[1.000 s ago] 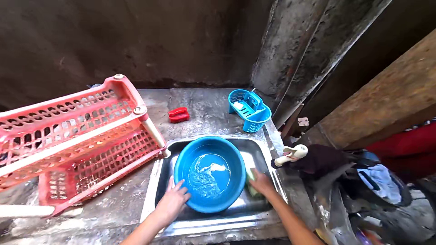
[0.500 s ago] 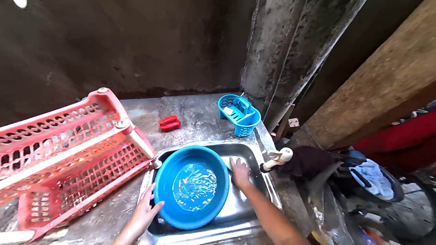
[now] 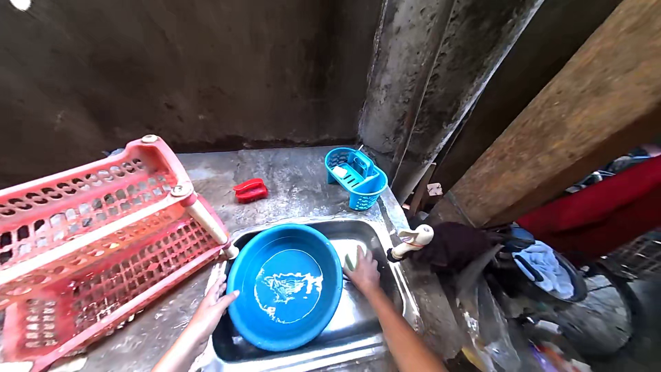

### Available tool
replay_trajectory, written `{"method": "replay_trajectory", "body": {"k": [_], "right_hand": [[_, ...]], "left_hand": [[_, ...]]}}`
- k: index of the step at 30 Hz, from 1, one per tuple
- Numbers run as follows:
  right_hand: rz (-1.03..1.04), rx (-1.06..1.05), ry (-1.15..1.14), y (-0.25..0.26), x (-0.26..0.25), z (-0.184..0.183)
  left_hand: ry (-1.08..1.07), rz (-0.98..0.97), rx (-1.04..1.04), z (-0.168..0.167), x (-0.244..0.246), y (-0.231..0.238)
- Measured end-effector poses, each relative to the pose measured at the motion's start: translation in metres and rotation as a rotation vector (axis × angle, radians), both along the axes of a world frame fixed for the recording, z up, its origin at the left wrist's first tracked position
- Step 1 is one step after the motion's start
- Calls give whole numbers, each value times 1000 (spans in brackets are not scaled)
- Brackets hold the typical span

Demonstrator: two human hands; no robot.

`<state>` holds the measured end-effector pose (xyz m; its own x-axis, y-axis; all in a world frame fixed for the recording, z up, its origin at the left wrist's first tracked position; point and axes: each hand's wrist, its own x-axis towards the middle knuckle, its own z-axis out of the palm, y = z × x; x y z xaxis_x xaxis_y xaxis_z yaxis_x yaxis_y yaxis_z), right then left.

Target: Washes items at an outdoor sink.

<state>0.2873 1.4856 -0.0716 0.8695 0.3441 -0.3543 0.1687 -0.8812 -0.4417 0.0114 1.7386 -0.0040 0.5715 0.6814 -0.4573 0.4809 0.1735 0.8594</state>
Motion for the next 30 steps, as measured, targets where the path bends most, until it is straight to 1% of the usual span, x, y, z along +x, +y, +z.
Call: {"method": "replay_trajectory", "body": {"k": [3,6,8,11,13,15,17,18,19,20,22,23,25,26,27,28,29,30], "right_hand": [[128,-82,-62,18,-6,-5],[76,-152,-46,29,-2,-18],[89,-179,-3,33,-2,-13],[205,-230,20,27,-2,-4],[241,-263,13,17,-1,-8],[225,-286,2,9,-1,-10],[151,-276,37,2,-2,-7],[100,-233,77,-1,-3,-4],[46,-157,125,-7,-2,-1],[-30,-10,184,-17,-1,1],[-241,459,326,-37,-6,2],[-327,646,393,-47,-11,9],[-449,880,539,-61,-26,32],[-467,960,597,-65,-33,42],[-432,1011,632,-65,-38,50],[-344,1024,629,-61,-41,56],[-218,973,590,-54,-39,59],[-97,847,514,-43,-35,62]], "left_hand": [[-2,44,-6,8,6,1],[23,-27,26,16,11,-2],[45,-56,20,22,10,-1],[53,-42,24,23,0,6],[31,-47,18,18,-8,16],[-31,-42,12,11,-16,24],[-44,-54,13,7,-22,28],[-30,-58,10,10,-23,27],[-8,-66,-11,21,-21,21],[11,-70,-22,29,-20,14],[34,-88,-26,39,-16,4],[38,-108,-32,39,-13,0],[34,-167,-28,32,-6,-8],[33,-199,-27,26,-1,-14],[29,-225,-42,19,5,-21],[31,-257,-63,12,11,-27],[37,-296,-89,5,19,-34],[40,-335,-120,-1,27,-42]]}}
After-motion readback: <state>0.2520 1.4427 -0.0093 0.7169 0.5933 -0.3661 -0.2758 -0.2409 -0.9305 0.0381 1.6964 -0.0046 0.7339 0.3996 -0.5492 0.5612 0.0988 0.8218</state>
